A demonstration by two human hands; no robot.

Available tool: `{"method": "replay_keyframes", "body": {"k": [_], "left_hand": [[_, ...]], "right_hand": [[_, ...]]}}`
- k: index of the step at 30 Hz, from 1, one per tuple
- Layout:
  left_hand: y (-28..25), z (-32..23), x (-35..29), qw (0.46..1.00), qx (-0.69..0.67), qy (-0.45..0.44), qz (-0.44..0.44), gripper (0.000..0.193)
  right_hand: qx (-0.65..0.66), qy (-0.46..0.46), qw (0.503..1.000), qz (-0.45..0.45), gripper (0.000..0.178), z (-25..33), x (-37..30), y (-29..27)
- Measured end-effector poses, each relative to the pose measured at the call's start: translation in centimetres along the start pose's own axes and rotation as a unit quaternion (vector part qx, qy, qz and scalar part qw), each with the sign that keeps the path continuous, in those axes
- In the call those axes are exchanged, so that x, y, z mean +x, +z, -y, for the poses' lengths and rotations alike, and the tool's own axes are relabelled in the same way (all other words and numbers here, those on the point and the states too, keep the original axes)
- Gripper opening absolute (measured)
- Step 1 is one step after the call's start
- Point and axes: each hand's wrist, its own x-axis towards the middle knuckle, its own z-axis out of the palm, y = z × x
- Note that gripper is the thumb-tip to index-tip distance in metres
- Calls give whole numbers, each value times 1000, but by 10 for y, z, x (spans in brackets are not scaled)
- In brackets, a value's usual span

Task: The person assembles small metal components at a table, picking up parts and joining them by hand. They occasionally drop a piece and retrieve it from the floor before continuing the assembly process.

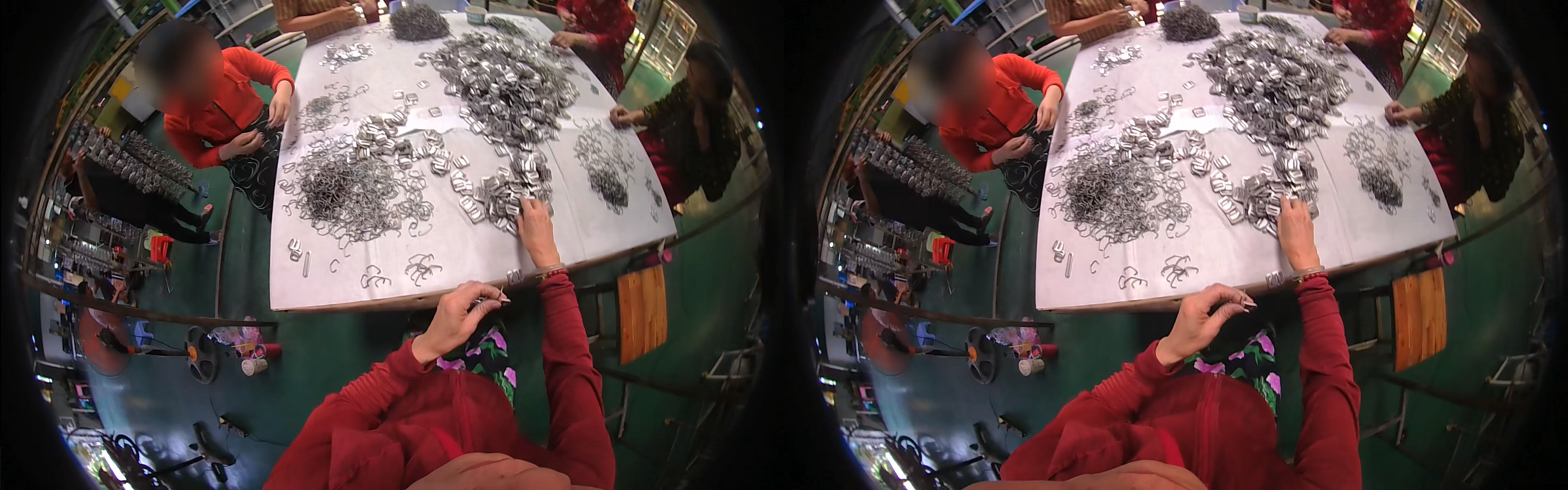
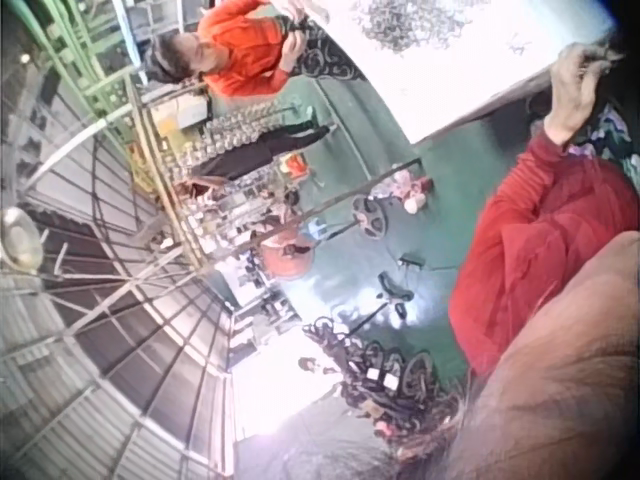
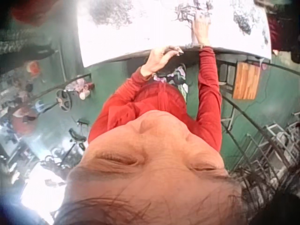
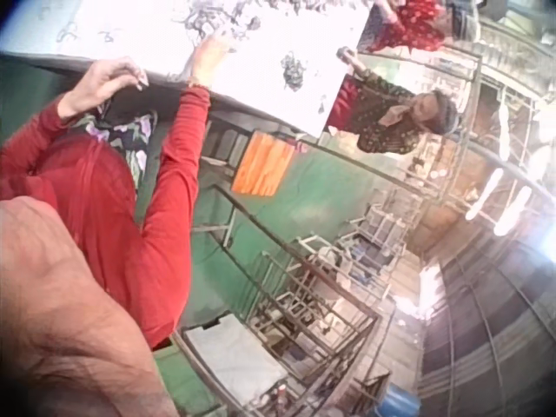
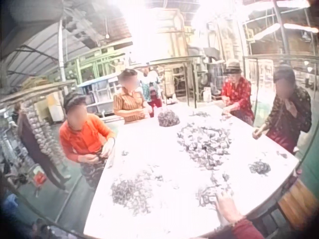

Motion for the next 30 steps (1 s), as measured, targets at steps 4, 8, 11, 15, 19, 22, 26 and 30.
{"method": "replay_keyframes", "body": {"k": [4, 8, 11, 15, 19, 22, 26, 30], "left_hand": [[-4, -1, -3, 999, 40, 35, -9, 10], [-3, -2, -6, 1000, 18, 22, -11, 10], [-1, -6, -11, 999, 10, 33, -10, 10], [1, -13, -20, 998, 33, 49, -11, 10], [1, -21, -25, 997, 40, 58, -13, 10], [-1, -23, -29, 998, 34, 50, -22, 10], [4, -27, -26, 1000, -2, 12, -5, 10], [8, -25, -26, 1000, 2, 8, -8, 9]], "right_hand": [[-27, 50, 985, 163, 28, -6, 5, 5], [55, 44, 992, 100, 23, 0, 5, -6], [50, 32, 992, 111, 24, 20, -9, -5], [20, 0, 992, 124, 19, 20, -20, 9], [30, -19, 985, 170, 8, 20, -13, 2], [36, -67, 983, 169, 7, 41, -20, -17], [47, -51, 981, 180, 24, 30, -31, -13], [24, -54, 975, 213, 22, 23, -24, -3]]}}
